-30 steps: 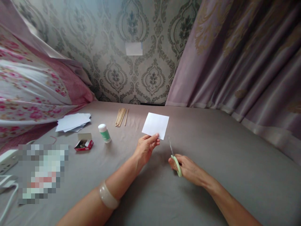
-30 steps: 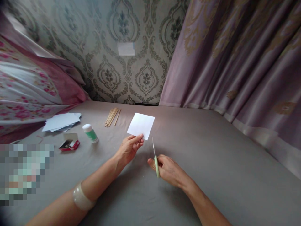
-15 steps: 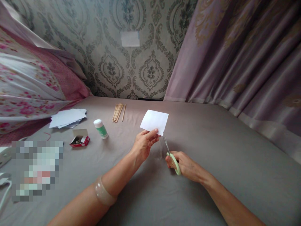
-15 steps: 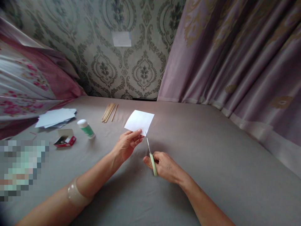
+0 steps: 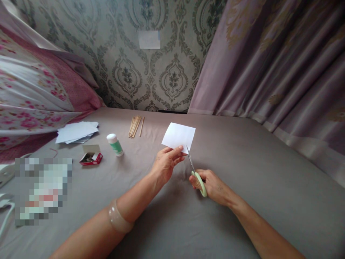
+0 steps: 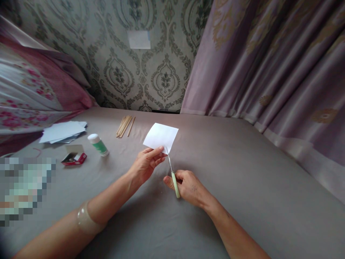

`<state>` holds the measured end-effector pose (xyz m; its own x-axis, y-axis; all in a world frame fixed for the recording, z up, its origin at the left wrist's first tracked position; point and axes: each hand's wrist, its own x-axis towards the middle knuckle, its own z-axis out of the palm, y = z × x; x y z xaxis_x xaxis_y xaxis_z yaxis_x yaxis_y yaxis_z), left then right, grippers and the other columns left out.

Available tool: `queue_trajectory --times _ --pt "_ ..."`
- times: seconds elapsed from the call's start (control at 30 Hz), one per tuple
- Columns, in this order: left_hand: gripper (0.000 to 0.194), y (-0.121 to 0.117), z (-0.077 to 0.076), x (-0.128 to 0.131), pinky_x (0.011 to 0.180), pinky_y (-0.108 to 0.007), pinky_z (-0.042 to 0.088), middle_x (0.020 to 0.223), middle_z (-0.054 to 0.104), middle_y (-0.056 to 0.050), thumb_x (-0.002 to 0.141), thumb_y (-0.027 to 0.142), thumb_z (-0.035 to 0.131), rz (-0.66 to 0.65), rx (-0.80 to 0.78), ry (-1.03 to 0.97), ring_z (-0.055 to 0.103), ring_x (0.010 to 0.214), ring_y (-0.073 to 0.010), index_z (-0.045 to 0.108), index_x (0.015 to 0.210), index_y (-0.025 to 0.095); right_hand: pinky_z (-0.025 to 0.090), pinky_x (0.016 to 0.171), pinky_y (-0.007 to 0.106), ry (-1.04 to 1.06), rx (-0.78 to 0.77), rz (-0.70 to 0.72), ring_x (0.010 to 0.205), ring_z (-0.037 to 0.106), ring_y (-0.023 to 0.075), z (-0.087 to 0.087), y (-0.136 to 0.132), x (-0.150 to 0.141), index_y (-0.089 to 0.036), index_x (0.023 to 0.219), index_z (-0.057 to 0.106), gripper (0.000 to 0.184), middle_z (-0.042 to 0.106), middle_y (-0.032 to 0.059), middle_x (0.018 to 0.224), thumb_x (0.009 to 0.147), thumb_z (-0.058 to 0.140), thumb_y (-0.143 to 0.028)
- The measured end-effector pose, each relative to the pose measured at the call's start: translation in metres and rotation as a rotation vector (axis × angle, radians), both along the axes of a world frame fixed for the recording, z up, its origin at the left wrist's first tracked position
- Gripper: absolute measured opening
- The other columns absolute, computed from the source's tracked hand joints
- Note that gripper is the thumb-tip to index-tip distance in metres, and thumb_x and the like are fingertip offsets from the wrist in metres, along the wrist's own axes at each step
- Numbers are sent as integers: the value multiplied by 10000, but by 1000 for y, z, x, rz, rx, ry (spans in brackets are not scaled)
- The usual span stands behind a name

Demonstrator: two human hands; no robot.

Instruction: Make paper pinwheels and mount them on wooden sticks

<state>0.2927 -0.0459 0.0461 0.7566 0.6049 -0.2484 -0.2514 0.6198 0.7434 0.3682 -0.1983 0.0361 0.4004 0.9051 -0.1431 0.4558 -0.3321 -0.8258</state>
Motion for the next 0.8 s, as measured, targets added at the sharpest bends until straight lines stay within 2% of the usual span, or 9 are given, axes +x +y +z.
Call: queue_trajectory --times 0.47,0.8 --pt "172 -4 2 -1 601 -219 511 665 682 -41 613 151 802 -11 26 -3 639 602 -112 659 692 99 281 544 264 17 8 10 570 336 106 0 -1 1 -186 585 419 538 386 -26 596 811 443 -673" --pt "190 -6 4 -1 617 -229 510 658 669 -35 607 157 815 0 29 17 634 605 -111 653 686 96 289 549 267 18 -11 -13 565 330 107 3 -1 0 -192 574 407 546 386 -25 587 782 454 -695"
